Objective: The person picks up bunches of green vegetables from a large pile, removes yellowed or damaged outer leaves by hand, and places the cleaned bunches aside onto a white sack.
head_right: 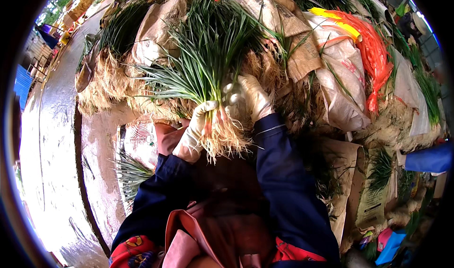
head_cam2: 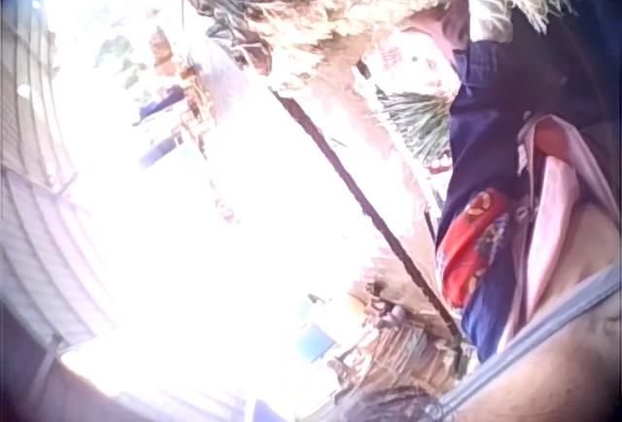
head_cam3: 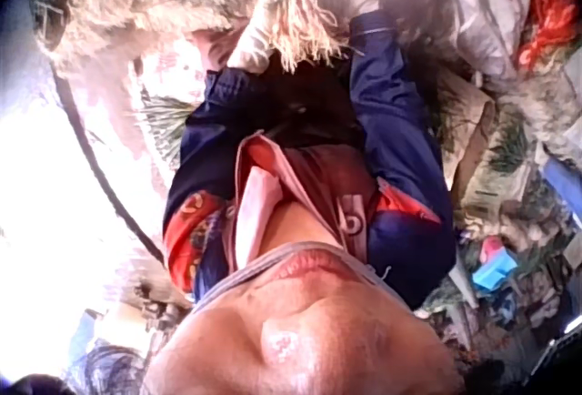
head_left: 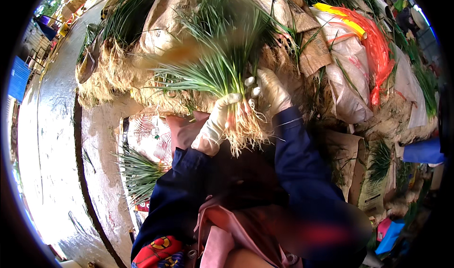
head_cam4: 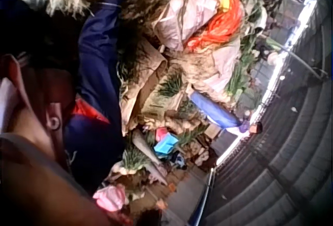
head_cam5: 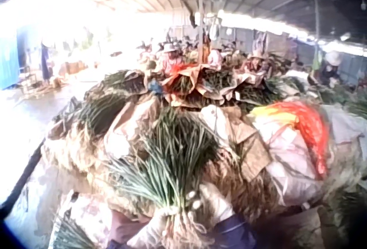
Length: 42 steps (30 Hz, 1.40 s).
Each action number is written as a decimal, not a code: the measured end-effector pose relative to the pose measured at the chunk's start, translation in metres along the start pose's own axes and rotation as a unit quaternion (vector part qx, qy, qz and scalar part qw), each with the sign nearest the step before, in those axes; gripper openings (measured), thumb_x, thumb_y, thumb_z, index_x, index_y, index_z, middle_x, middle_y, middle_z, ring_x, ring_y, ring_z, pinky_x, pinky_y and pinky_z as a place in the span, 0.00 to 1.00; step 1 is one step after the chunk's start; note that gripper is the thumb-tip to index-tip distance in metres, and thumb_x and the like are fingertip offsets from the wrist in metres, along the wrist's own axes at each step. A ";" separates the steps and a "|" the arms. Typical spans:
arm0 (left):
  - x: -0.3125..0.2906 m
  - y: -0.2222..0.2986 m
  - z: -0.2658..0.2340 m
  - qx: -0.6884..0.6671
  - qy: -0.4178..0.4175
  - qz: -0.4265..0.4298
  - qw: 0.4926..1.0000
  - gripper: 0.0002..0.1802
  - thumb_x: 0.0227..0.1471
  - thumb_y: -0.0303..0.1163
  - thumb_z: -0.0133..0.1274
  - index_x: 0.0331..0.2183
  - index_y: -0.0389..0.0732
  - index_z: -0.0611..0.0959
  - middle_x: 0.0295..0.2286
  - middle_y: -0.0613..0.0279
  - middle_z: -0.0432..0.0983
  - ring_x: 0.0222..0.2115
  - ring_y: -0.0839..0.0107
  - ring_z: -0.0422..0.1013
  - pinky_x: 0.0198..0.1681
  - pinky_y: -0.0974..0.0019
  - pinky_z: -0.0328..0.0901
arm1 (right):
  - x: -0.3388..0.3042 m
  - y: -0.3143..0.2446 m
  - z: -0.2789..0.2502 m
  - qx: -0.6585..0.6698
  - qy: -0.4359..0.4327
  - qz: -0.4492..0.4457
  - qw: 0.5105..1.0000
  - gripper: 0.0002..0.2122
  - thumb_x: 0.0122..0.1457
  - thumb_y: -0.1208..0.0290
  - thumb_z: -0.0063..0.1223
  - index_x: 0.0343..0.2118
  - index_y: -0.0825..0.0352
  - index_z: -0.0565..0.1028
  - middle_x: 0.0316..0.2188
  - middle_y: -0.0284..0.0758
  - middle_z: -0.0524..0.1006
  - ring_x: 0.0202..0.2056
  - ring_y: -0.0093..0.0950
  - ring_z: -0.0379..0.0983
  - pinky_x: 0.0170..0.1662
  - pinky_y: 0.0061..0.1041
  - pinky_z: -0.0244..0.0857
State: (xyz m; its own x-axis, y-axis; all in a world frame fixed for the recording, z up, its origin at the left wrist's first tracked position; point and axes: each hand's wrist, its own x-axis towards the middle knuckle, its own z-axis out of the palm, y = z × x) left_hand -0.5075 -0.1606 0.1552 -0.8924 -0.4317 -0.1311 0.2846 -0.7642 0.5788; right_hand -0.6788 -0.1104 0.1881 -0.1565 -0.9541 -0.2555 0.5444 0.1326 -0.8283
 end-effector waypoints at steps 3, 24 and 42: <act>-0.007 0.028 0.007 -0.014 -0.026 0.035 0.999 0.15 0.46 0.33 0.51 0.34 0.30 0.76 0.21 0.53 0.74 0.21 0.69 0.71 0.26 0.72 0.68 | 0.008 0.020 -0.026 -0.035 0.042 -0.034 0.998 0.13 0.60 0.65 0.43 0.40 0.69 0.74 0.27 0.27 0.75 0.28 0.18 0.70 0.34 0.16 0.64; -0.018 0.014 0.004 -0.058 -0.003 0.017 0.998 0.18 0.45 0.32 0.51 0.38 0.30 0.73 0.28 0.51 0.75 0.26 0.68 0.72 0.31 0.70 0.69 | -0.054 0.032 0.000 -0.113 0.036 -0.051 0.992 0.14 0.55 0.63 0.54 0.43 0.63 0.74 0.35 0.27 0.76 0.34 0.17 0.69 0.39 0.16 0.59; 0.003 -0.017 0.000 -0.145 0.002 -0.068 0.987 0.26 0.43 0.26 0.52 0.47 0.32 0.70 0.38 0.54 0.73 0.30 0.63 0.72 0.37 0.63 0.69 | -0.009 0.067 -0.056 -0.251 0.127 -0.109 0.954 0.06 0.59 0.72 0.46 0.35 0.68 0.72 0.31 0.36 0.73 0.31 0.22 0.71 0.35 0.18 0.66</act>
State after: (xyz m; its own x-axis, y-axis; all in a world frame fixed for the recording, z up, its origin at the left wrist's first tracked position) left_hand -0.5147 -0.1486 0.1445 -0.9282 -0.3167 -0.1954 0.2504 -0.9200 0.3014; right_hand -0.6870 -0.0782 0.1073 -0.4500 -0.8861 -0.1107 0.0242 0.1119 -0.9934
